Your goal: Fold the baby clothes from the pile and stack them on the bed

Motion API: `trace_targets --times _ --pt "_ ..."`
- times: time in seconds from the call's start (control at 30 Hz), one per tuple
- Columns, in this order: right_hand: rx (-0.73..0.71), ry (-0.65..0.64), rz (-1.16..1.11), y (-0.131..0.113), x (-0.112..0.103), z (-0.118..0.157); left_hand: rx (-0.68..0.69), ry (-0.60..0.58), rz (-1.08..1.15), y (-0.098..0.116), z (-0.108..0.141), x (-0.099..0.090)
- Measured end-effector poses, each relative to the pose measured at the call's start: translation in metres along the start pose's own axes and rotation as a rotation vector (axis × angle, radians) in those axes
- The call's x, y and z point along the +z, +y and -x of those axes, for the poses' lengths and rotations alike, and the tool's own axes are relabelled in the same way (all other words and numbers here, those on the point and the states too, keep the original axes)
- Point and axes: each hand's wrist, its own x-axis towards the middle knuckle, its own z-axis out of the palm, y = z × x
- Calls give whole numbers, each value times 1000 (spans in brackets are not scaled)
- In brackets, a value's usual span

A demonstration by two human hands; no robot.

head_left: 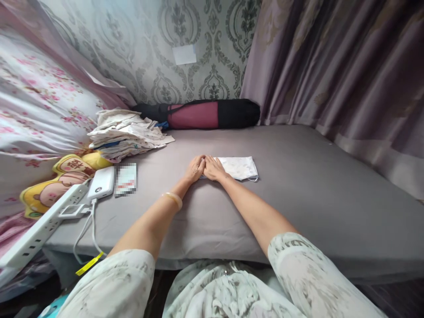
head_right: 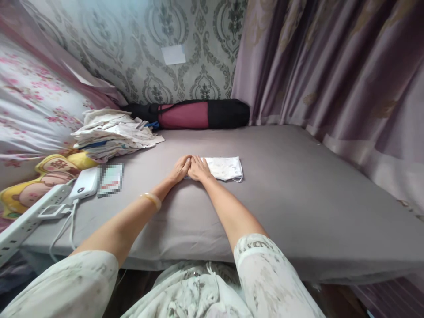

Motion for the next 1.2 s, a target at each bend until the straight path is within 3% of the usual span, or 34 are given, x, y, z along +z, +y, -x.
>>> trace_targets --times 0.13,0.23,0.43,0.57,0.73,0.87,0.97,1.03,1.1,1.2 --pt "-14 61 -42 24 -20 16 35 -6 -40 -1 2 1" --pt "-28 85 36 47 -30 37 127 -90 -112 -1 5 2" --pt "-27 37 126 67 -23 58 116 -214 -191 -4 9 2" --pt "-23 55 110 67 -20 57 114 -214 -187 -4 9 1" --pt "-72 -28 -59 76 -30 57 104 -200 -140 0 10 -2" --pt "-100 106 -155 94 -48 64 31 -172 -65 0 9 -6" --pt "37 257 -166 116 -68 73 -78 -88 -49 -5 5 -10" --pt "191 288 -158 134 -81 79 -190 -28 -66 -8 2 -16" --pt "309 257 -145 150 -90 86 -297 -11 -98 -9 -2 -23" --pt "431 164 -119 166 -95 94 -407 -98 -121 -3 -5 -34"
